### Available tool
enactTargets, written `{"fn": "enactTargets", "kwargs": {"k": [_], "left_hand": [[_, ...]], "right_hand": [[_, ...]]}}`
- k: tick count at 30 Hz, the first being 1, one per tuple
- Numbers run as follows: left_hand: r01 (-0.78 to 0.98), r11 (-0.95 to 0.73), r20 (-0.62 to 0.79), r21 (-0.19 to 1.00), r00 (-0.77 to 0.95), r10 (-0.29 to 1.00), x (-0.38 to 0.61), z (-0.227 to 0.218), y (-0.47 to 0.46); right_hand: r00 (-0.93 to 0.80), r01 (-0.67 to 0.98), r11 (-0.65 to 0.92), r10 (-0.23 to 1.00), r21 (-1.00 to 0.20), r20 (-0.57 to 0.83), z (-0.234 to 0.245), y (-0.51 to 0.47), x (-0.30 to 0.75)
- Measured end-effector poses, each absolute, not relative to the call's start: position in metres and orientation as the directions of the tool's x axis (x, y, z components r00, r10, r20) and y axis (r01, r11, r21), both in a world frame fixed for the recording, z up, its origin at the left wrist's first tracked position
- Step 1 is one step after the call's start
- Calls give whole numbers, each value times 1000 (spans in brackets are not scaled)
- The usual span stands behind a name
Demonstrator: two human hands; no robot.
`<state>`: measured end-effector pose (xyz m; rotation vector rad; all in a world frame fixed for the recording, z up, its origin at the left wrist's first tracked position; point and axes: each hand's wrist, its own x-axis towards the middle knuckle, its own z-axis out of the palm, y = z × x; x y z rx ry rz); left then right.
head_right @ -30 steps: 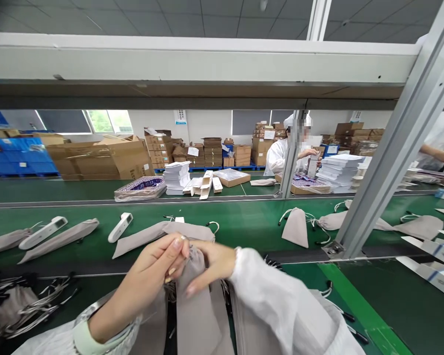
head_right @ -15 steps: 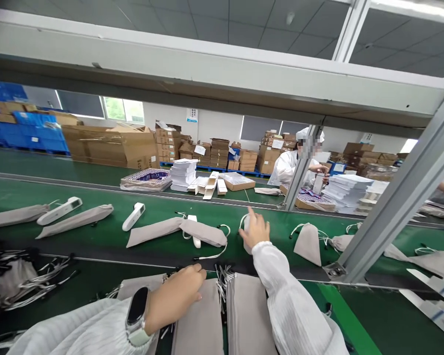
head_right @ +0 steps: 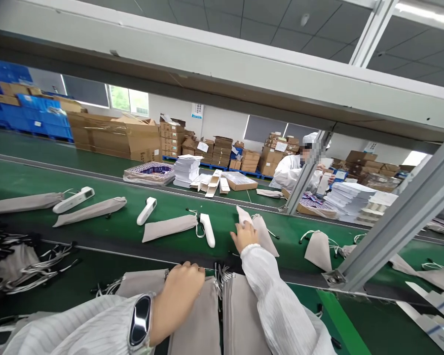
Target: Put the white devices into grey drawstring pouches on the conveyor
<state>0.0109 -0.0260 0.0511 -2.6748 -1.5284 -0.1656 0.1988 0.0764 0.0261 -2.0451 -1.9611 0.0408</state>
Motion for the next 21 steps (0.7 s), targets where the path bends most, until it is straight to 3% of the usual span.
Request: {"fn": "enactTargets", "kwargs": {"k": [4,10,13,16,19,21], "left_hand": [[777,-629,40,40,628,778,-3,60,-22],[609,-699,28,375,746,665,-15,85,-14],[512,-665,62,543,765,641,-16,94,-10],[422,-622,81,659,783,617,-15,95,-6],[332,-636,197,696,764,614,-11,92,-3],[283,-656,282,700,734,618,-7,90,-2]], "right_hand": [[-23,925,73,990,-373,136,21,89,151],[107,718,-49,993,-694,41,18,120,139],[69,514,-21,997,-857,17,31,107,163],[-16,283,84,996,-956,83,55,75,181],[-173,-107,195,962,-975,212,84,42,184],[-228,-281,197,937,-939,265,98,28,180]]}}
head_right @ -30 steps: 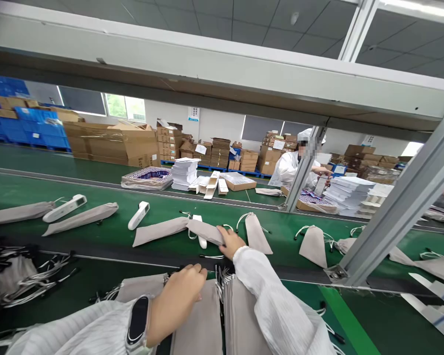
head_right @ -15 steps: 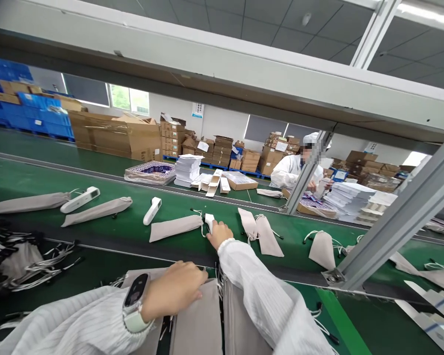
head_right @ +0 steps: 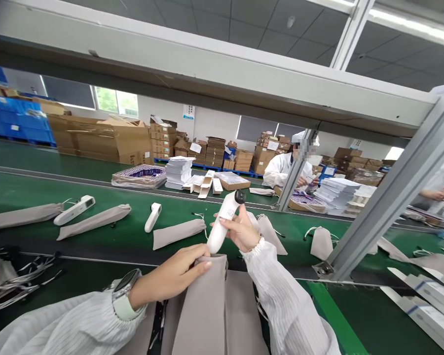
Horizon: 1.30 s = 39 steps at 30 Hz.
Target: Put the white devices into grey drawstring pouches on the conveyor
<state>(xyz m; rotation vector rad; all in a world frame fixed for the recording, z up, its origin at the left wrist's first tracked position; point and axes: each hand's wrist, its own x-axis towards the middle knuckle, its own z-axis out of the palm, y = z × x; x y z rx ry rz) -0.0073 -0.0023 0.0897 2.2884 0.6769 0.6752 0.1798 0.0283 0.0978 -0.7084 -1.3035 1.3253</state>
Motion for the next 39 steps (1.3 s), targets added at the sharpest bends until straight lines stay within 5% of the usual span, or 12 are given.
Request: {"fn": "enactTargets", "kwargs": {"k": [7,11,16,23,27,29,32,34,36,37,39], "left_hand": [[271,-675,436,686,590,680,-2,86,2],[356,-689,515,631,472,715,-5,85,6],[423,-687,512,591,461,725,-6,84,8],[614,-600,474,513,379,794,-10,89,10],[660,-488,216,571,452,865,-16,103,-7],[582,-484,34,653,617,786,-19,113,-24],[442,-417,24,794,662,749,-20,126,-42],[276,-302,87,912,589,804,-20,130,-42],[73,-245,184,967,468,864,-18,129,-36],[-6,-254,234,967,406,883,-18,128,-32],[-77,-306,313,949,344,885,-16,126,-26]], "right_hand": [[-267,-350,44,953,-936,145,92,30,164],[-433,-98,-71,901,-993,-21,89,27,159],[-426,228,43,903,-973,-60,85,18,150],[-211,497,482,874,-721,438,71,17,140],[104,645,457,741,-612,664,66,38,181],[191,684,394,715,-614,672,65,49,204],[271,661,335,728,-671,630,70,57,216],[179,527,299,876,-795,449,75,52,204],[-227,266,212,962,-940,153,79,37,178],[-477,127,156,875,-980,78,80,27,162],[-711,-88,179,678,-980,188,79,9,132]]}}
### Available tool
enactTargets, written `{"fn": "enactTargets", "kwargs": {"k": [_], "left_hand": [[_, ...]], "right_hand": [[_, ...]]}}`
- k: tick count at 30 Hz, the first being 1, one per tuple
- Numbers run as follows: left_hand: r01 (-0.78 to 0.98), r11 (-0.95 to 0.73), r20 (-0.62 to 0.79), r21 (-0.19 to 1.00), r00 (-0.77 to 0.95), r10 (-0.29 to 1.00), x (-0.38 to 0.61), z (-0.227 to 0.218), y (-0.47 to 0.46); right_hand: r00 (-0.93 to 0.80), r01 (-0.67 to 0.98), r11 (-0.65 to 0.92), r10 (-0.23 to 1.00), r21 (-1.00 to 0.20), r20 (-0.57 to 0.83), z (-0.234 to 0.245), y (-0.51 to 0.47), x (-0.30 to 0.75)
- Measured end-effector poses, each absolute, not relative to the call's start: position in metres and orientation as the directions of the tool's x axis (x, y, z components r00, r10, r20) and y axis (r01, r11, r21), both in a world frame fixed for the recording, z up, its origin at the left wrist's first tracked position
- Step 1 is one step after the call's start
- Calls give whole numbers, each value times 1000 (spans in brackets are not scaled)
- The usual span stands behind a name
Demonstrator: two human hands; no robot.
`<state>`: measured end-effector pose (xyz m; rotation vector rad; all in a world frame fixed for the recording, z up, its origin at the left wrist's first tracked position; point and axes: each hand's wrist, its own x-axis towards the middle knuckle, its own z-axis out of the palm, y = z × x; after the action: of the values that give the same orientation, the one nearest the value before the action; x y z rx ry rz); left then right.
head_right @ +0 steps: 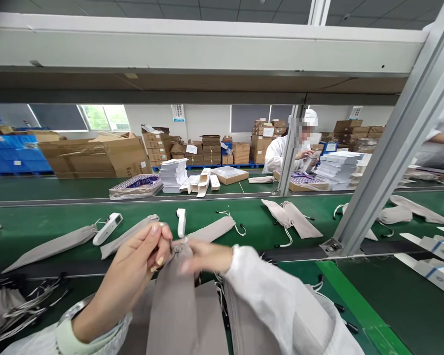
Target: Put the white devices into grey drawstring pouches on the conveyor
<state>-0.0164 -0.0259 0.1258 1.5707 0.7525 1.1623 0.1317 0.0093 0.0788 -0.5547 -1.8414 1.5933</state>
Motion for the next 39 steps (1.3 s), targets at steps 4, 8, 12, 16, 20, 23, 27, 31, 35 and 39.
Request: {"fn": "enactTargets", "kwargs": {"k": [4,8,12,16,20,23,27,31,35,39], "left_hand": [[88,-470,388,878,442,809,-16,125,-26],[457,-613,194,644,678,709,-13,110,-27],[718,-661,-136,218,693,708,-2,73,-28],[738,-672,-159,57,671,724,10,49,-27],[758,-645,7,-103,648,761,14,41,-19],[798,-588,114,-133,602,791,17,33,-15],[828,-547,163,-124,561,812,20,29,-16],[837,-542,130,-75,548,827,17,38,-15],[813,-582,56,9,581,812,6,50,-8],[716,-682,48,151,683,728,-9,66,2]], "right_hand": [[-364,-159,441,805,-883,468,83,1,116],[446,382,533,610,-756,655,97,29,178],[544,775,-160,660,-611,517,82,61,251],[608,775,-539,779,-331,153,40,76,281],[518,836,-456,839,-306,165,33,76,264],[211,938,-144,959,-315,189,47,74,223],[-163,920,203,976,-335,145,44,86,152],[-112,899,152,986,-410,120,20,114,115],[27,798,38,995,-601,99,10,136,128],[53,588,10,997,-809,51,26,119,159]]}}
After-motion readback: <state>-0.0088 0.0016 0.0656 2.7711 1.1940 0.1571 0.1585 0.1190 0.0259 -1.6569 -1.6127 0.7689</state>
